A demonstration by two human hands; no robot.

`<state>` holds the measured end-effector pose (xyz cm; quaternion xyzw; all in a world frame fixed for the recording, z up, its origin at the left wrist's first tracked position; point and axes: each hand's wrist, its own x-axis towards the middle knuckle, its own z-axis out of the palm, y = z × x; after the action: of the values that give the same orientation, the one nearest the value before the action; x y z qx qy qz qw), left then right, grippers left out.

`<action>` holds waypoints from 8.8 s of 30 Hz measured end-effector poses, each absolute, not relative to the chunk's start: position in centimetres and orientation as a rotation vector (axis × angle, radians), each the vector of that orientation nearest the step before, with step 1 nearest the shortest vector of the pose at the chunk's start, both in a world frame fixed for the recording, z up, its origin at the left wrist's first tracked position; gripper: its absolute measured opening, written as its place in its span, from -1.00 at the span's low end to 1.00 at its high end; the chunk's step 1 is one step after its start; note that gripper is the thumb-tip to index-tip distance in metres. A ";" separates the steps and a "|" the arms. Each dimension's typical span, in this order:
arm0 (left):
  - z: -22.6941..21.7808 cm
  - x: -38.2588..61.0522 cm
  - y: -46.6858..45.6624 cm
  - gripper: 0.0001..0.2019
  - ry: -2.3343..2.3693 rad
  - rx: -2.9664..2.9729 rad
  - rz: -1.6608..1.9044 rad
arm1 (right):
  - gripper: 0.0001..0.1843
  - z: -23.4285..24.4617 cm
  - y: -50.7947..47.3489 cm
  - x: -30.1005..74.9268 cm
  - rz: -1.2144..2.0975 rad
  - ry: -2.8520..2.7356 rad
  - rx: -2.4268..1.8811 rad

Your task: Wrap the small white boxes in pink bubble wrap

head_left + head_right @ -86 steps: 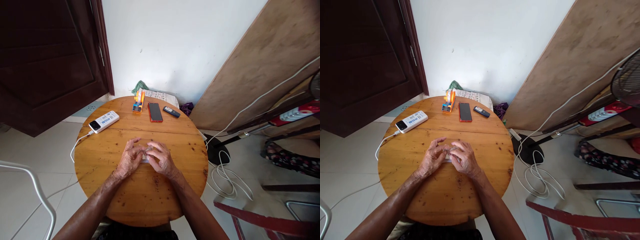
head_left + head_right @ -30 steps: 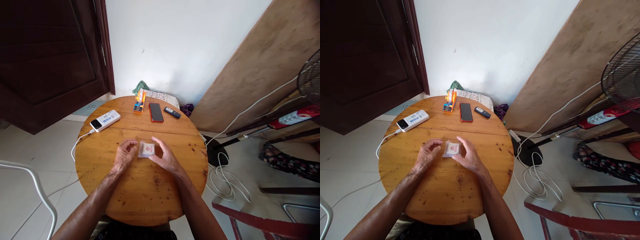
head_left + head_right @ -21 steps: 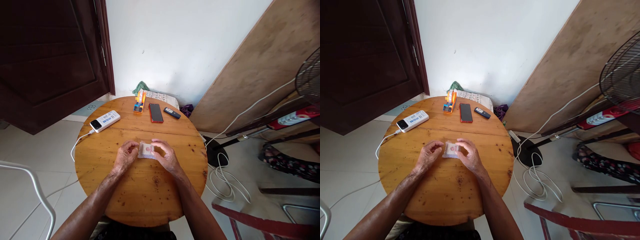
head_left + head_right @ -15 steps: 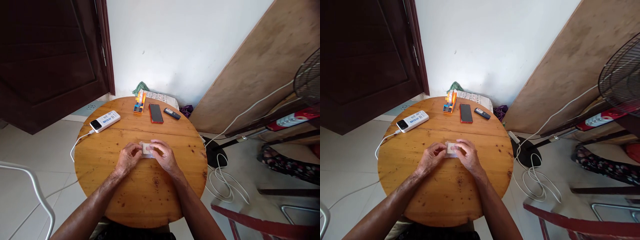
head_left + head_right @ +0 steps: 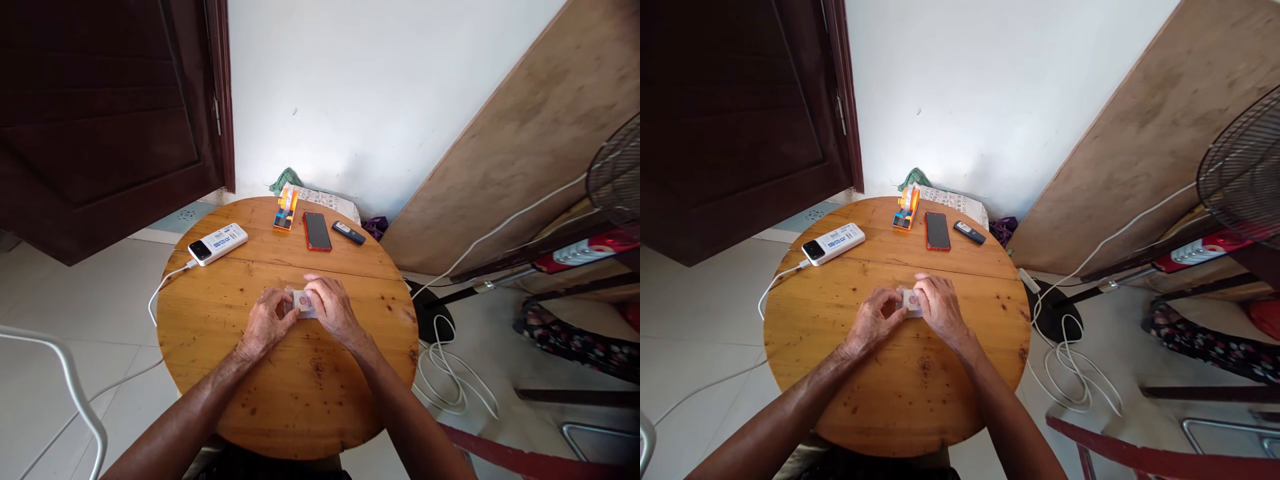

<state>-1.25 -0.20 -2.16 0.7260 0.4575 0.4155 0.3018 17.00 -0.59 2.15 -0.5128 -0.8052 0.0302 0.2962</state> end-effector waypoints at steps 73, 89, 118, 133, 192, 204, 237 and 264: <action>-0.1 -3.8 2.8 -0.70 1.840 1.875 0.582 | -0.83 0.3 -2.4 22.0 -0.003 -1.634 -1.538; -0.1 -3.7 2.5 -0.68 1.839 1.871 0.577 | -0.60 2.7 -5.4 23.3 0.140 -1.839 -1.590; -1.8 -3.3 1.6 -0.66 1.824 2.032 0.770 | -0.49 3.9 1.8 18.5 0.061 -2.007 -2.401; -2.5 -4.0 2.5 -0.67 1.910 2.187 0.725 | -0.47 0.3 2.5 19.8 -0.092 -1.860 -1.980; -0.8 0.4 -2.8 -0.18 1.036 2.575 0.178 | -0.56 0.2 -1.2 19.9 0.160 -2.256 -1.817; -1.6 -0.3 -2.9 -0.32 1.005 2.606 0.304 | -0.64 2.5 -1.5 20.9 0.135 -1.972 -1.646; -0.9 0.0 -2.9 -0.18 0.920 2.510 0.386 | -0.49 -1.0 0.6 18.4 1.147 -1.282 -1.389; -3.0 -4.1 -1.3 -0.79 1.184 2.430 0.823 | -0.42 1.3 -1.5 18.0 0.835 -1.843 -1.384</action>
<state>-4.15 -1.29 -3.03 0.8494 0.4137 0.2875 0.1574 18.02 -1.53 1.30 -0.5313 -0.7075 0.3204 0.3384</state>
